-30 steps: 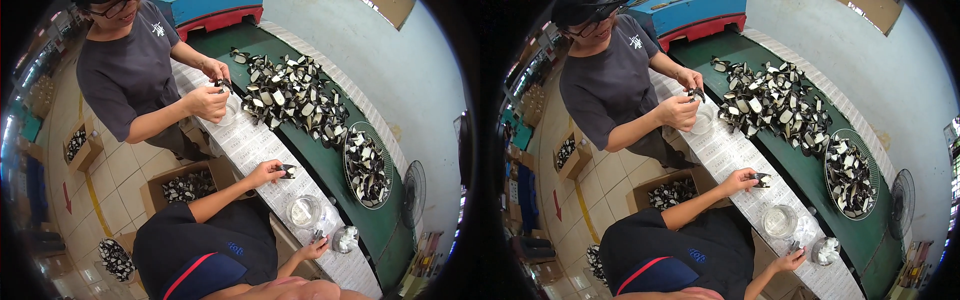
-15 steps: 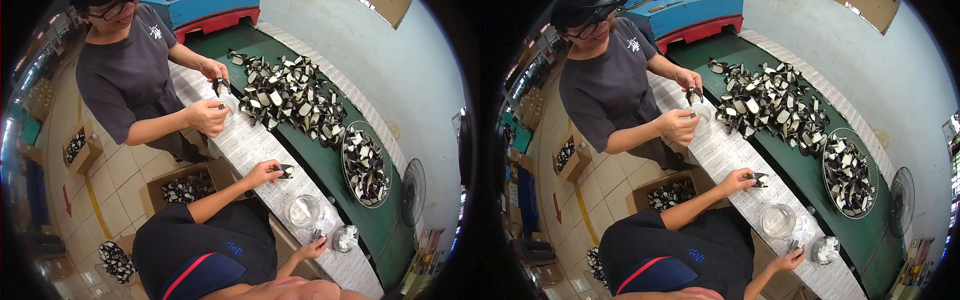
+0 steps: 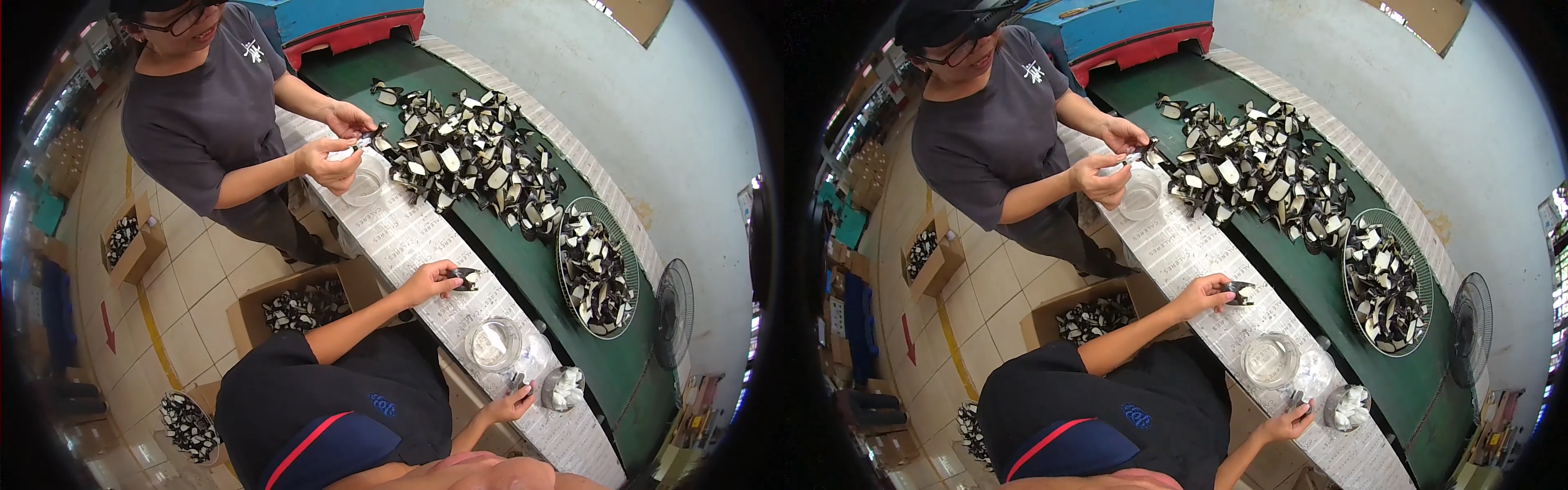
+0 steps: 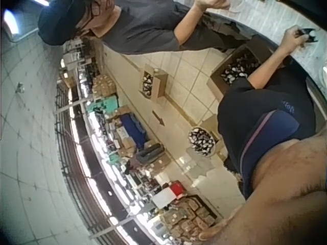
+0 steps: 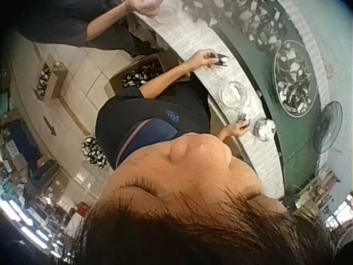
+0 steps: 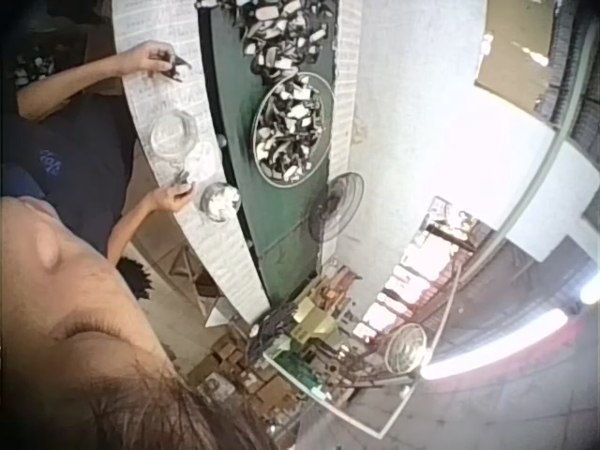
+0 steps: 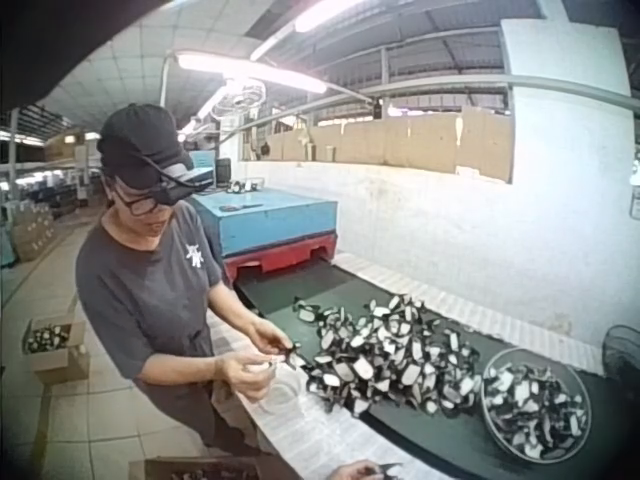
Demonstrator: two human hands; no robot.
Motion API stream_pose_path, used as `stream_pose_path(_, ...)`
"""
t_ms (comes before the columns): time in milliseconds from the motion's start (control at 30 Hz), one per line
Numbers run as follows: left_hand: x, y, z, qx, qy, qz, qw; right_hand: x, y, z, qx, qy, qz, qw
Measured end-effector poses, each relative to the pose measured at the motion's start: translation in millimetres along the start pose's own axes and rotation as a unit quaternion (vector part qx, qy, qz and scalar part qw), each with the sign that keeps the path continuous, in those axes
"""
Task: Assembling small components onto a shoe upper at a manufacturing workstation.
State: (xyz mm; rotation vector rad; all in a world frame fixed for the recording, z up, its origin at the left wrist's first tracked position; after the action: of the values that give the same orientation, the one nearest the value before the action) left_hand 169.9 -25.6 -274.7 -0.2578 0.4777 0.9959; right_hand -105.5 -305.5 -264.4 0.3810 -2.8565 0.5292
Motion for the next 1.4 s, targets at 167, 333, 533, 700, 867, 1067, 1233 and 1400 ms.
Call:
stream_pose_path(167,0.7,-0.4,-0.8,-0.002,0.011,0.007,1.000,-2.2,-0.9,1.0,-0.001,-0.012,0.001,1.000)
stream_pose_path(333,0.2,-0.7,-0.6,-0.003,0.010,0.005,1.000,-1.6,0.3,-1.5,-0.004,-0.007,-0.001,1.000)
stream_pose_path(533,1.9,-0.3,-1.9,-0.001,-0.005,0.000,1.000,-1.2,-0.6,0.5,0.002,0.016,-0.002,1.000)
stream_pose_path(700,1.8,-0.6,-2.1,-0.001,-0.008,0.001,1.000,-1.4,0.8,-10.6,0.009,0.045,-0.005,0.999)
stream_pose_path(867,0.8,-0.4,-1.6,0.003,-0.007,0.001,1.000,-1.7,-0.3,-2.0,-0.002,0.017,-0.004,1.000)
stream_pose_path(1067,-0.8,-0.2,0.1,-0.002,0.002,-0.001,1.000,-1.9,0.5,-7.9,-0.001,0.052,-0.011,0.999)
stream_pose_path(1233,-1.2,-0.5,0.5,-0.007,0.000,0.000,1.000,-0.6,1.0,-3.6,-0.006,0.035,-0.005,0.999)
stream_pose_path(1400,0.6,-0.7,-0.6,-0.006,0.003,0.002,1.000,-2.2,0.3,-11.1,0.024,0.052,-0.005,0.998)
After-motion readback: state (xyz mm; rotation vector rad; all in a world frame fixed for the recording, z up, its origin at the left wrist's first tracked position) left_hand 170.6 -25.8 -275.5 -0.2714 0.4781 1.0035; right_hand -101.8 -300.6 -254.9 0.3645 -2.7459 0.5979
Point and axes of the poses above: each hand's wrist, its own y-axis away from the middle knuckle, its own x-axis out of the back of the hand, z = x × y, the point moved 8 cm from there along -y, towards the middle knuckle, and after that the axes turned 6 degrees about y, right-handed, at the moved point
